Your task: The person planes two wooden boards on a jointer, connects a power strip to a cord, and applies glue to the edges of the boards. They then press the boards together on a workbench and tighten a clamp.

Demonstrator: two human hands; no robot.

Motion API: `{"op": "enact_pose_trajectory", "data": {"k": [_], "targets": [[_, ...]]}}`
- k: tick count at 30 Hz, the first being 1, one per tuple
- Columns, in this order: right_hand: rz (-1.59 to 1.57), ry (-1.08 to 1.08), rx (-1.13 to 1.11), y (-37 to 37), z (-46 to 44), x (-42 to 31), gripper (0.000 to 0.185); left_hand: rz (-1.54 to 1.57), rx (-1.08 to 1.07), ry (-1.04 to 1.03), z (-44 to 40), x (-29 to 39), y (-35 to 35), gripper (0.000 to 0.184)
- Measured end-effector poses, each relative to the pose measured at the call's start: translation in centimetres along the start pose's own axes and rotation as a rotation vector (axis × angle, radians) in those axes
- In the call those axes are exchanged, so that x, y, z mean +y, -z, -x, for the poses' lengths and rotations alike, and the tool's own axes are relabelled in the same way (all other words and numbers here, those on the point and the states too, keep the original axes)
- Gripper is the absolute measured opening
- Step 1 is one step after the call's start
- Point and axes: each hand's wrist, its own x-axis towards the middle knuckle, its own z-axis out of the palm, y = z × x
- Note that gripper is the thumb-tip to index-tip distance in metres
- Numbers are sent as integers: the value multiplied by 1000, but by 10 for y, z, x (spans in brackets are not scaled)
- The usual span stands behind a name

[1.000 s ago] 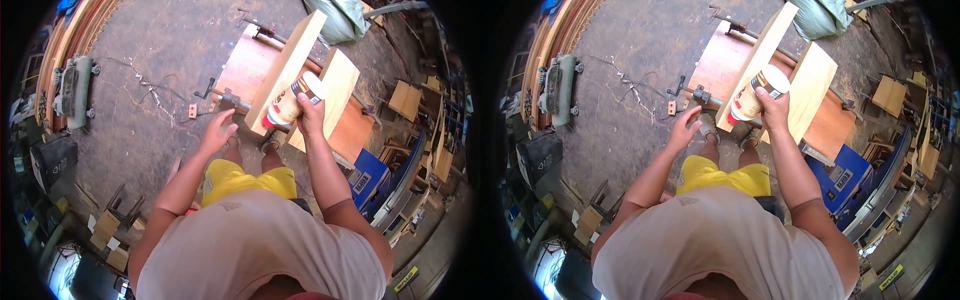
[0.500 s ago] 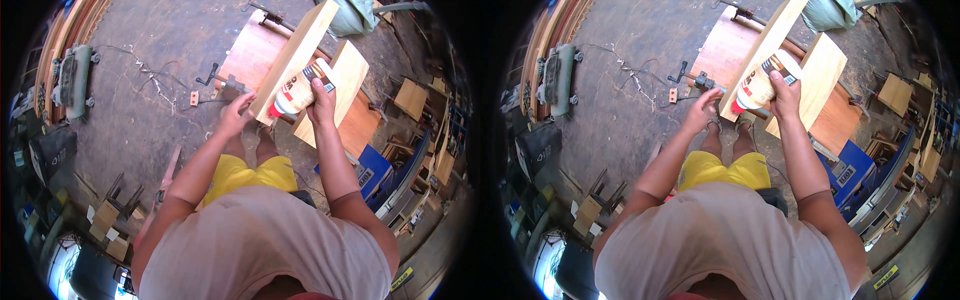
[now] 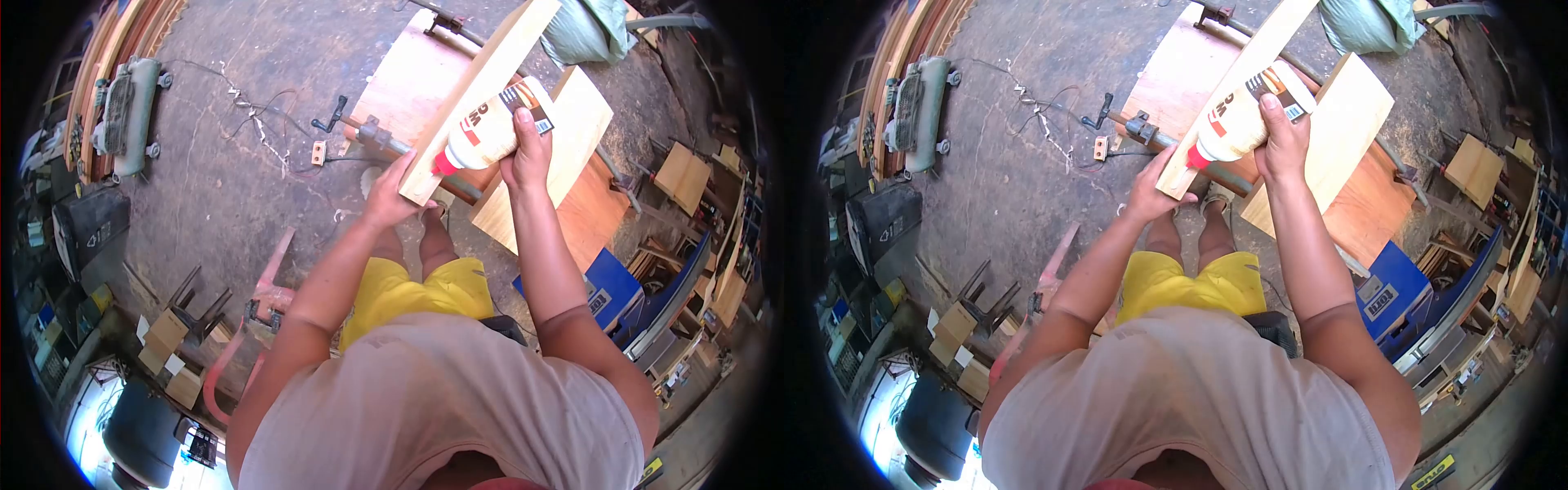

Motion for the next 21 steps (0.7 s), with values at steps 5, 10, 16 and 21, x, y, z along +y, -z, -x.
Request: {"op": "enact_pose_trajectory", "data": {"k": [5, 10, 16, 21], "targets": [[87, 52, 25, 3, -16, -5, 59, -9, 136, -41, -1, -7, -11, 89], [48, 83, 70, 16, -43, -12, 53, -29, 119, -25, -2, -3, -9, 83], [8, 165, 78, 31, -85, -25, 50, -55, 107, 4, 0, -13, -14, 80], [-11, 223, 95, 43, -127, -36, 49, -44, 104, 24, 2, -22, -19, 78]]}}
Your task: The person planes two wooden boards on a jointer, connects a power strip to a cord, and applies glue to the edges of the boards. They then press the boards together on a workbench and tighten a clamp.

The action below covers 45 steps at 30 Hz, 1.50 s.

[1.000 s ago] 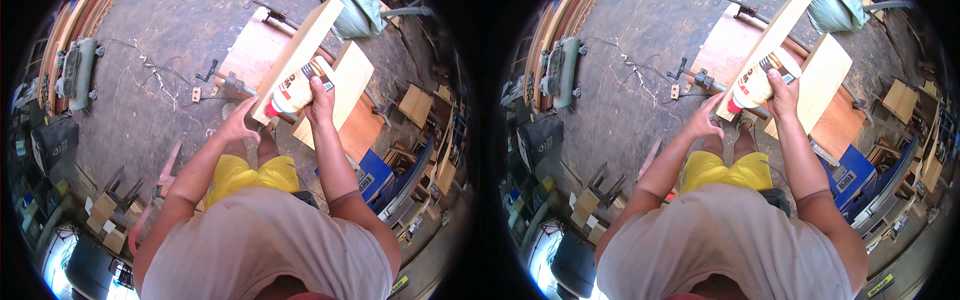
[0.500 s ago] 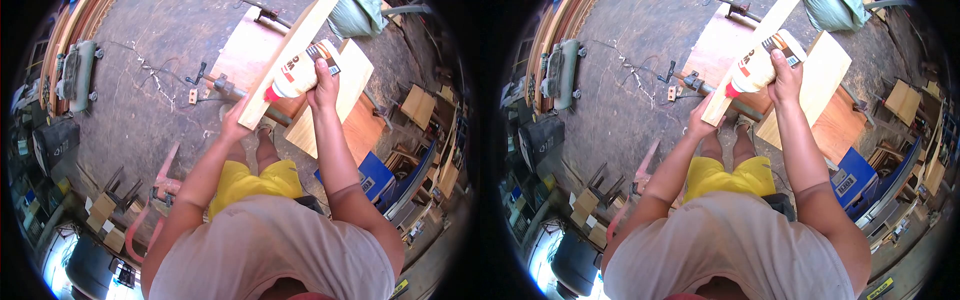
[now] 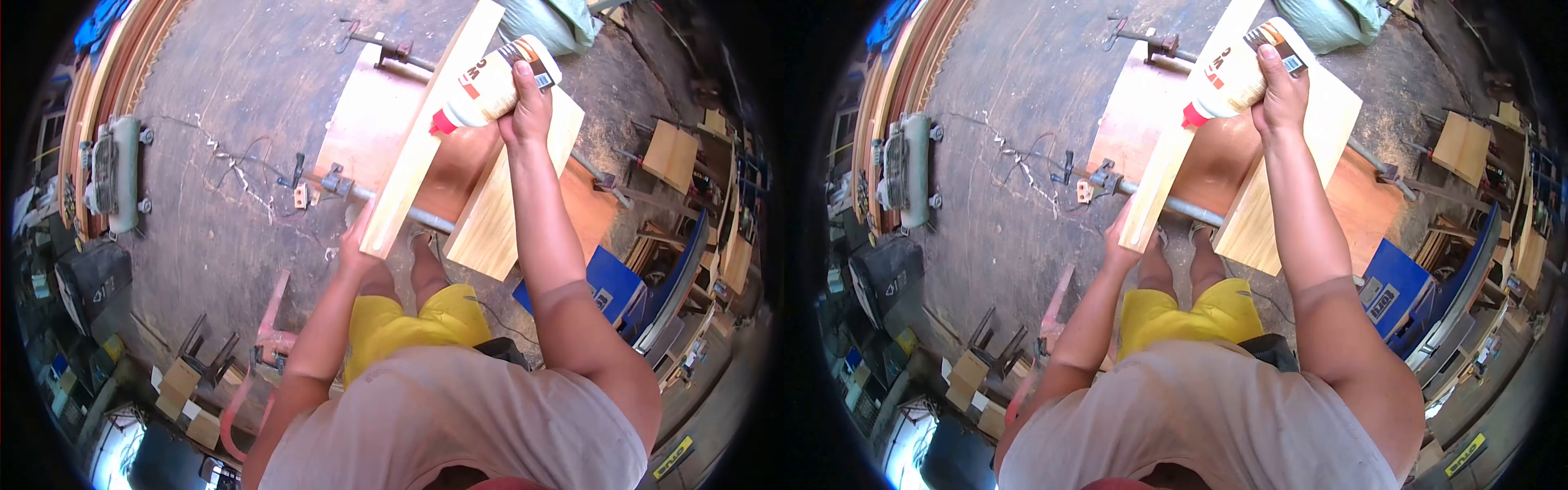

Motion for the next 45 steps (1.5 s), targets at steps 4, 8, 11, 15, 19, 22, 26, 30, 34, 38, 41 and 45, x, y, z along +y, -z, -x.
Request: {"op": "enact_pose_trajectory", "data": {"k": [4, 8, 11, 15, 19, 22, 26, 30, 34, 38, 41, 45], "targets": [[-18, 37, 45, 1, -30, -2, 50, -41, -35, 55, -3, 14, 7, 73], [-29, 84, 52, 9, -69, -4, 49, -58, -41, 53, -4, 18, 7, 68], [-74, 140, 76, 16, -97, -9, 49, -33, -40, 33, -4, 15, 7, 67], [-33, 195, 113, 30, -140, -13, 48, -54, -44, -5, -1, 5, 5, 66], [-38, 239, 102, 30, -176, -23, 46, -125, -76, 35, 4, 1, 4, 75], [-53, 270, 199, 22, -201, -25, 36, -152, -66, 41, 4, 2, 4, 77], [-110, 325, 200, 18, -216, -33, 30, -220, -74, 75, 4, 7, 4, 78], [-81, 298, 231, 16, -212, -42, 28, -225, -94, 59, 1, 14, 6, 70], [-93, 281, 95, 12, -186, -49, 27, -201, -70, 64, 2, 12, 5, 74], [77, 374, 89, 20, -154, -44, 44, -202, -84, 64, 1, 15, 8, 70], [51, 309, 60, 12, -111, -43, 42, -134, -37, 27, 0, 12, 5, 70], [48, 214, 36, 0, -54, -36, 43, -89, -13, 34, 0, 10, 5, 72]]}}
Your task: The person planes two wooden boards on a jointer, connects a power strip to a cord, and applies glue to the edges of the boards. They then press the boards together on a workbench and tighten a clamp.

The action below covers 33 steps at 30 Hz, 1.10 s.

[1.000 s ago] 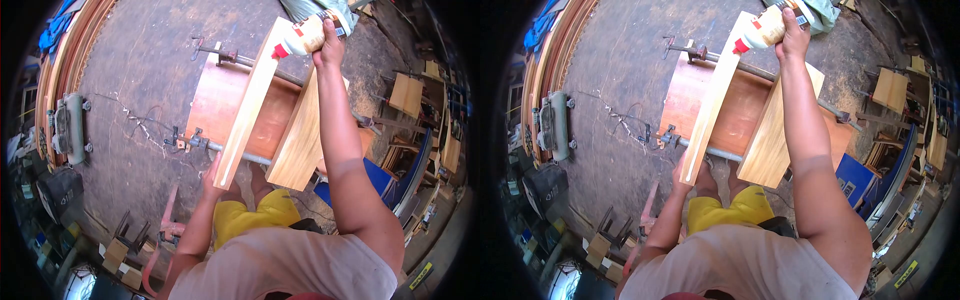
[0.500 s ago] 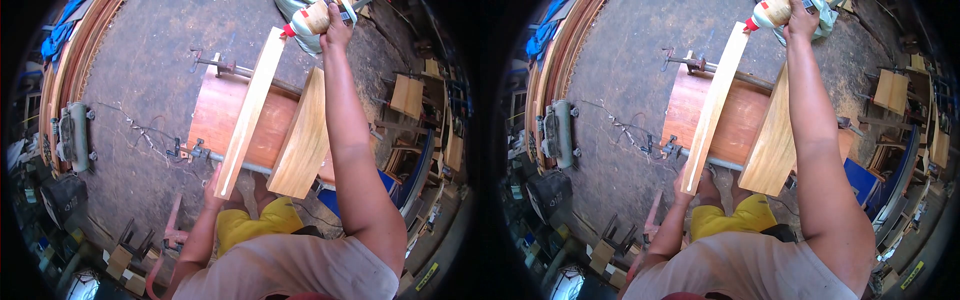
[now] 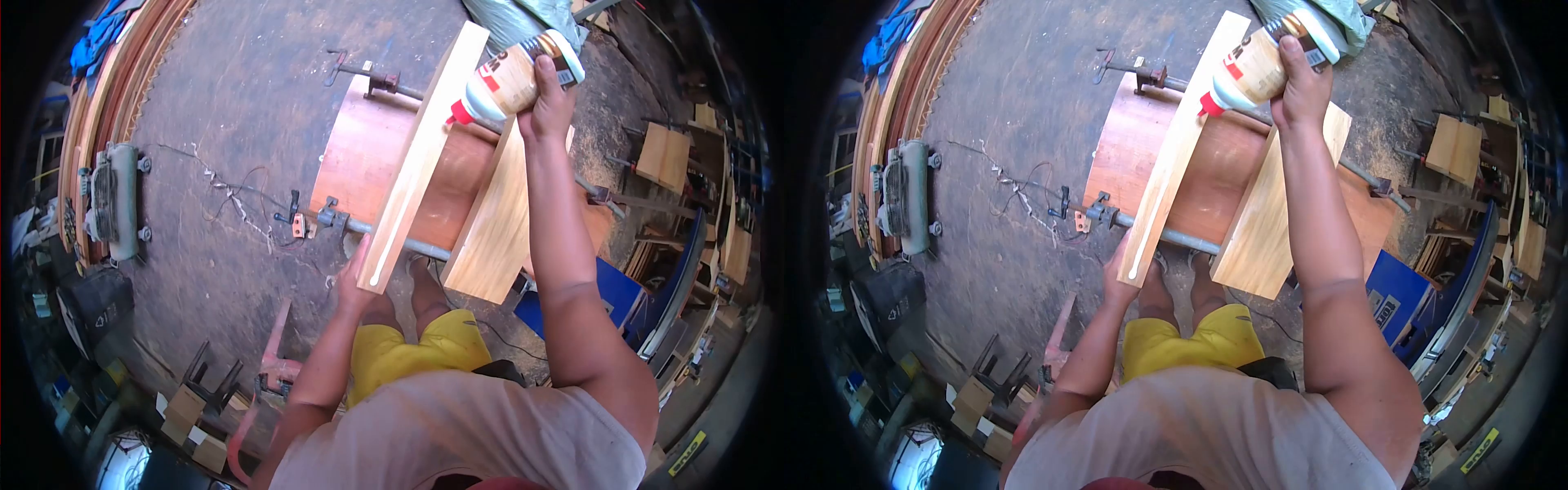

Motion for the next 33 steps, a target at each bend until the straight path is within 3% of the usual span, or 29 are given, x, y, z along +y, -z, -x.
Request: {"op": "enact_pose_trajectory", "data": {"k": [5, 12, 15, 18, 25, 33], "targets": [[11, -168, -53, -3, 66, 0, 57, 51, -1, 4, 0, 0, -1, 74], [-30, -343, -25, -19, 157, -7, 57, 54, 4, -3, 1, -2, 0, 87], [-37, -389, -45, -31, 190, -14, 63, 162, -19, 52, -1, 6, 5, 77], [-43, -402, -53, -44, 210, -18, 67, 143, -9, 53, -2, 11, 7, 78], [74, -236, -62, -30, 167, -8, 52, 138, -2, 11, -1, 1, 2, 81], [10, 43, -10, -31, 84, -7, 51, 110, 13, -27, -2, 5, 1, 84]]}}
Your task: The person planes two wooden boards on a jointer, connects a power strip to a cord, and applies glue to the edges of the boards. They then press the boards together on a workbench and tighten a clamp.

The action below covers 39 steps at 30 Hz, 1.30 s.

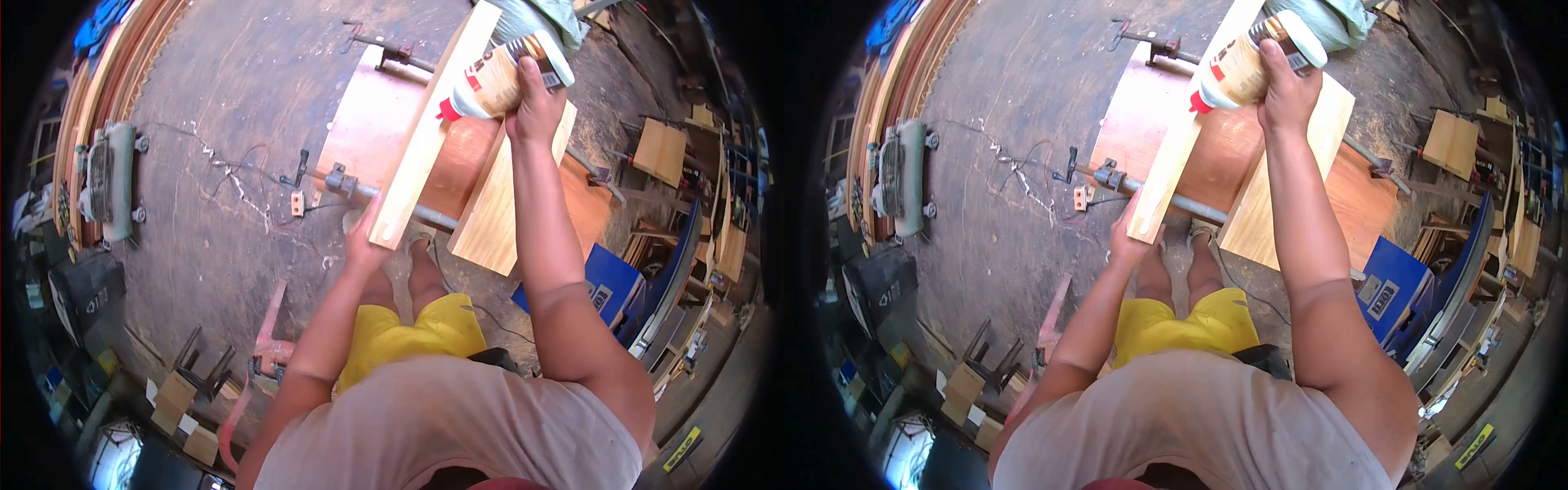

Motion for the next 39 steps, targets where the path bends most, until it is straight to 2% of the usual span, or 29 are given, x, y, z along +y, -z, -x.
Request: {"op": "enact_pose_trajectory", "data": {"k": [2, 3, 7, 9, 13, 18, 20, 22, 24, 26, 29, 31, 34, 36, 38, 39], "targets": [[-6, 53, -29, 3, -23, 1, 51, 17, -15, 55, 1, -1, 0, 82], [47, 126, -29, 3, -35, 3, 45, 14, -20, 41, 1, -1, 0, 82], [34, 188, -32, 7, -82, 5, 40, 33, -21, 52, 4, -7, -3, 81], [66, 271, 36, 5, -103, 4, 28, 47, -10, 44, 4, -9, -4, 81], [51, 226, 63, 8, -133, 3, 31, -26, -9, 23, 2, -5, -3, 83], [102, 297, 123, 10, -156, 11, 34, -72, -8, -2, 3, -6, -4, 84], [60, 267, 72, 10, -165, 16, 37, -140, -40, 57, 4, -5, -3, 83], [59, 269, 80, 4, -169, 21, 38, -140, -27, 24, 4, -9, -4, 82], [178, 312, 20, 0, -172, 25, 37, -139, -15, -8, 4, -9, -5, 82], [227, 309, 55, 8, -185, 27, 36, -134, -4, -30, 3, -7, -5, 81], [-198, 188, 285, 48, -212, 38, 28, -297, -65, -31, 5, -11, -4, 81], [-349, -19, 368, 51, -186, -9, 41, -288, -106, 16, 10, -19, -3, 80], [-538, -159, 332, 117, -151, -37, 57, -240, -150, 118, 15, -29, -2, 77], [-336, -299, 436, 166, -108, -50, 64, -215, -174, 176, 19, -35, -2, 73], [-335, -552, 255, 233, -60, -68, 63, -371, -208, 113, 23, -40, 3, 60], [-189, -657, 301, 260, -40, -77, 61, -389, -243, 101, 20, -32, 6, 60]]}}
